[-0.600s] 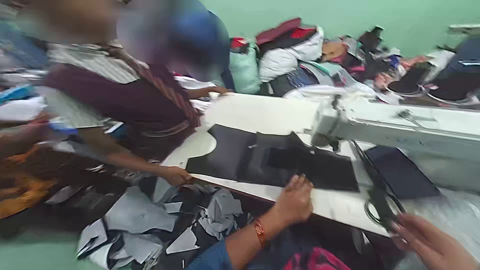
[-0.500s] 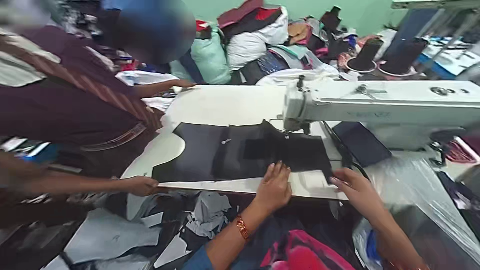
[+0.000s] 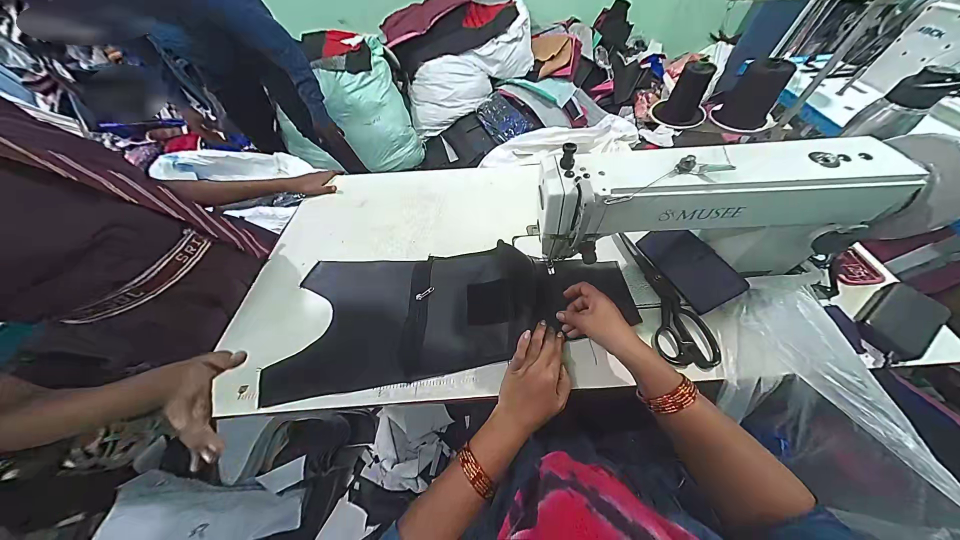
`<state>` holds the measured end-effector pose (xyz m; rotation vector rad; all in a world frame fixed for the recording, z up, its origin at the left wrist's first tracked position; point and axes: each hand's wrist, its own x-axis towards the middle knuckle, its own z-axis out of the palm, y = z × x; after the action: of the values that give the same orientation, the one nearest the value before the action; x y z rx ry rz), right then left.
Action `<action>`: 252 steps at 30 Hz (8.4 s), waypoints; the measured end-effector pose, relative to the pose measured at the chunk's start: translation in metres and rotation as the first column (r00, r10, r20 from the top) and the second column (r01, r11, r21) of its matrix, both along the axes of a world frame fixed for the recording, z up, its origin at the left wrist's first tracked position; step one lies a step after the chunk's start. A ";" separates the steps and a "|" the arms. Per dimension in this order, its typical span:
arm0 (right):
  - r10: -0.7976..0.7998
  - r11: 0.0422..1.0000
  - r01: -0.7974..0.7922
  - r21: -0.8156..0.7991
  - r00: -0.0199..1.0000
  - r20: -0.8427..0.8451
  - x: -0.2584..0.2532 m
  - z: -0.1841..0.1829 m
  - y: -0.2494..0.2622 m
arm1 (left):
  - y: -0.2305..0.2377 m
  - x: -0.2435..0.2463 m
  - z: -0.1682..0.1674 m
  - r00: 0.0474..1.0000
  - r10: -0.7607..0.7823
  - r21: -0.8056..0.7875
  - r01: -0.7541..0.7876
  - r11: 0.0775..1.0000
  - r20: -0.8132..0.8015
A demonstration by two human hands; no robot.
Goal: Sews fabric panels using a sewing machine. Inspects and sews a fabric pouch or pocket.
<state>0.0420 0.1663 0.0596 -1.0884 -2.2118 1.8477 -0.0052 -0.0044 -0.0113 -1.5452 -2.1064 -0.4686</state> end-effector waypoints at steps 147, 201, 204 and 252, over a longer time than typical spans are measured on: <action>0.395 0.377 -0.039 0.925 0.910 -0.123 0.050 -0.064 -0.021 | 0.084 -0.080 0.098 0.889 0.256 -0.790 0.168 0.589 0.380; 0.265 0.419 -0.129 0.899 0.964 0.016 0.009 -0.048 -0.004 | 0.060 -0.076 0.064 0.907 0.157 -0.607 0.125 0.785 0.390; 0.237 0.434 -0.109 0.894 0.971 0.003 0.006 -0.048 -0.005 | 0.064 -0.077 0.064 0.889 0.177 -0.601 0.128 0.789 0.422; 0.089 0.553 -0.011 0.833 0.995 -0.045 0.042 -0.027 0.023 | 0.109 -0.139 0.046 0.930 0.088 -0.407 0.070 0.911 0.356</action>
<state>0.0844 0.1890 0.0325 -0.7009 -2.5731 0.5702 -0.1441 0.1044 0.0349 -1.7862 -2.6363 -0.3402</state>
